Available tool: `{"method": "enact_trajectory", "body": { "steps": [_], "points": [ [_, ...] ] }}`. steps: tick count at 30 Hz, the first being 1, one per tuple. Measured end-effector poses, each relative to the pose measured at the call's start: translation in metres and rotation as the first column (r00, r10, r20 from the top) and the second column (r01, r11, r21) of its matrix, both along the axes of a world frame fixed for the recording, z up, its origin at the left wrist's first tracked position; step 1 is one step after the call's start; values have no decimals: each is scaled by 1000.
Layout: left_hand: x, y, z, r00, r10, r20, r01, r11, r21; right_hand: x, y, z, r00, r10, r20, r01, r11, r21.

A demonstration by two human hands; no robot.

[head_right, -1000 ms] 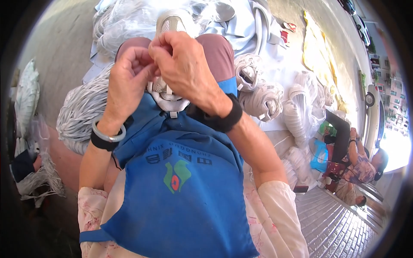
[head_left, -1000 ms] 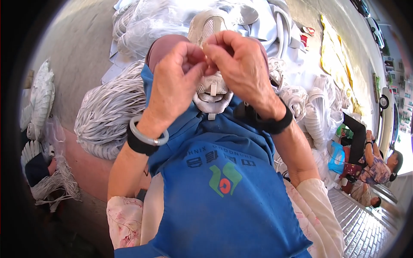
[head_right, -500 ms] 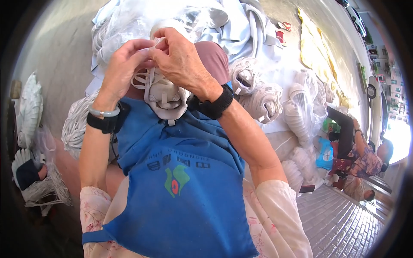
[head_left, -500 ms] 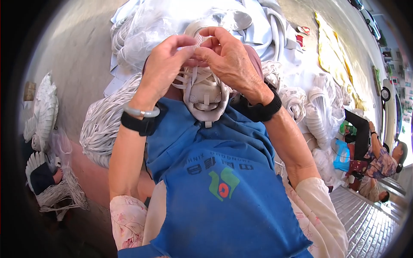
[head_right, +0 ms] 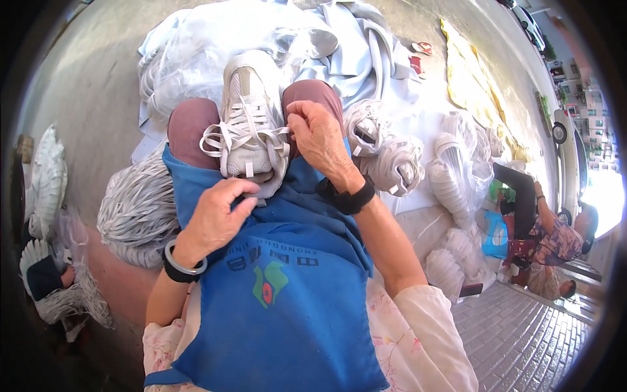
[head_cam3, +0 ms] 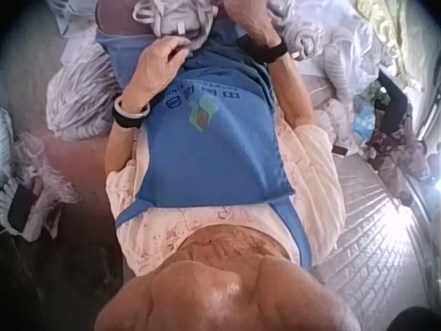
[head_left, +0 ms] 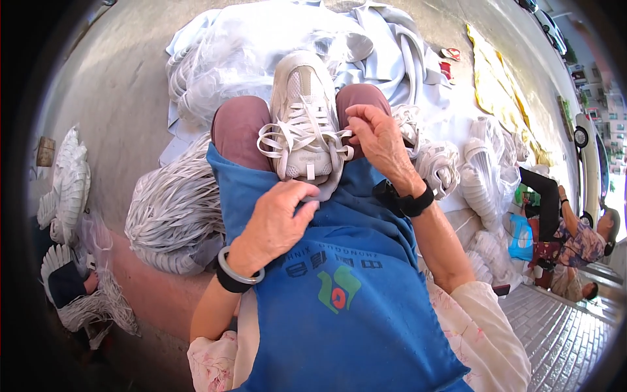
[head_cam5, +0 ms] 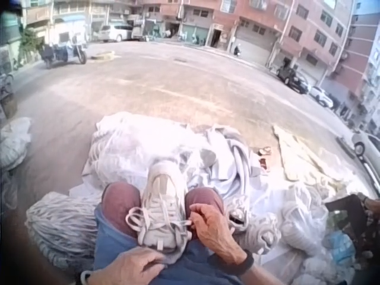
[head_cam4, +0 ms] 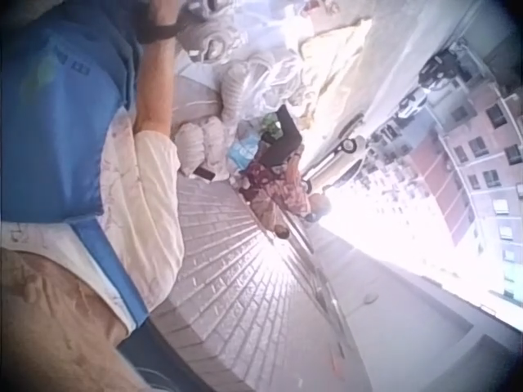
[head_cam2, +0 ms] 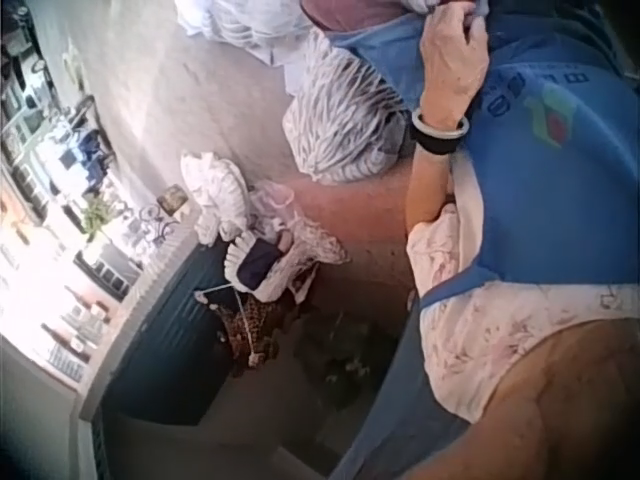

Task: Lacing up several pairs of white sneakers while sitting outdoors among bundles of laces.

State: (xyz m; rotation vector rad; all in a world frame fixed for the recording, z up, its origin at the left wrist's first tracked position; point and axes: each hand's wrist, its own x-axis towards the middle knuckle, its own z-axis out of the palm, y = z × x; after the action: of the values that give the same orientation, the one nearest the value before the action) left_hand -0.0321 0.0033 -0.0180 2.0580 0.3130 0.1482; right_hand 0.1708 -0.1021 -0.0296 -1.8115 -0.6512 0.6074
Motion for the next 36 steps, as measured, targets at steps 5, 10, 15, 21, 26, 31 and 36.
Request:
{"method": "enact_trajectory", "body": {
  "steps": [5, 10, 15, 21, 26, 31, 36],
  "points": [
    [2, -17, -10, 999, -49, 24, 40, 957, 289, -10, 6, -8, 853, 209, 478, -181, 978, -104],
    [8, -28, -23, 999, 16, 38, -34, 846, 532, -12, 18, -17, 771, 313, 555, -258, 950, -177],
    [25, -34, -38, 986, -53, 159, -74, 714, 696, 6, 11, -7, 866, 351, 356, -239, 917, -321],
    [19, -12, -13, 998, -1, 59, -21, 931, 365, 0, 20, -13, 877, 252, 410, -244, 967, -74],
    [5, 9, 0, 995, -11, 100, -13, 972, 236, -4, 17, -33, 895, 191, 404, -108, 970, -220],
    [1, 23, 15, 999, 27, 34, -28, 999, 29, -3, 9, -27, 905, 204, 372, -128, 967, -220],
    [-11, 57, 21, 985, 174, 3, -150, 861, -486, 1, 1, -26, 956, 248, 157, -216, 956, -198]
  ]
}}
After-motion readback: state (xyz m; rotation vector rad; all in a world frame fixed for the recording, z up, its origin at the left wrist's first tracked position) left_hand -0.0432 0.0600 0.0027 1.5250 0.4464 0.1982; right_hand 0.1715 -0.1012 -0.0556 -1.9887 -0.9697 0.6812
